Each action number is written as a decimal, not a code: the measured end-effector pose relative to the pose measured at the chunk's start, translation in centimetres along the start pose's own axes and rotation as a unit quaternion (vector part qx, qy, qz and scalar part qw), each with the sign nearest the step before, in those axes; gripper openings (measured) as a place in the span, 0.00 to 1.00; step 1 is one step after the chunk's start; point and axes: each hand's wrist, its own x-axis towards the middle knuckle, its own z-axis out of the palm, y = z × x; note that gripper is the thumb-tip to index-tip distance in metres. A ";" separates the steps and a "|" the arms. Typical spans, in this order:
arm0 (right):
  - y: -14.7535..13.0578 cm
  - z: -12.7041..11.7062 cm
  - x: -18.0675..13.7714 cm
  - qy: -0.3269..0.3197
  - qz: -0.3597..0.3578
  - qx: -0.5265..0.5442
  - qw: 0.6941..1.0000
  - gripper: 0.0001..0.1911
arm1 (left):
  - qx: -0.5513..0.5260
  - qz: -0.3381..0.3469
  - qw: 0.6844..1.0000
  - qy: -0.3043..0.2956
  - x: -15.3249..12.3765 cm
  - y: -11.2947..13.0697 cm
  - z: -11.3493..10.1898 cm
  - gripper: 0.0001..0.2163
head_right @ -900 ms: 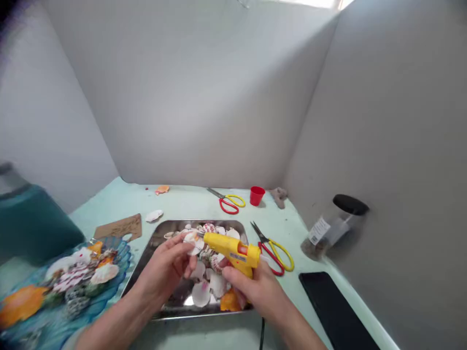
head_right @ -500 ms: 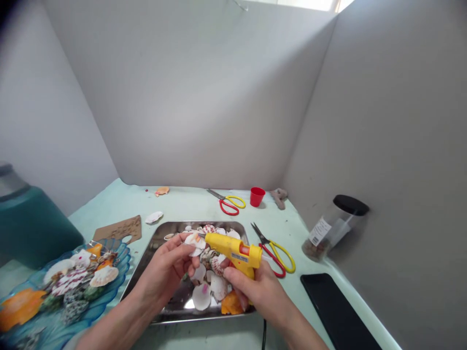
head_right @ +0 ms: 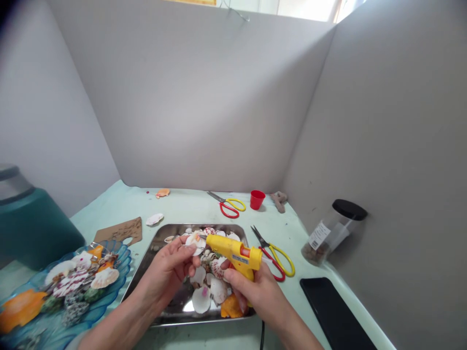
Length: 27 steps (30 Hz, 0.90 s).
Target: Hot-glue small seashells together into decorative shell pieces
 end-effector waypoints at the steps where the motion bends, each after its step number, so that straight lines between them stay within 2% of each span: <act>1: 0.0 0.0 0.0 0.001 0.000 -0.002 1.000 0.18 | 0.000 0.000 1.000 -0.001 0.0 0.0 0.0 0.09; 12: -0.4 0.2 0.0 0.001 0.021 0.001 1.000 0.16 | 0.026 -0.030 0.999 -0.019 -0.3 0.0 0.2 0.10; 27: -0.8 0.9 -0.1 0.029 0.032 -0.031 0.999 0.17 | 0.064 -0.001 0.998 0.013 -0.7 0.1 0.5 0.10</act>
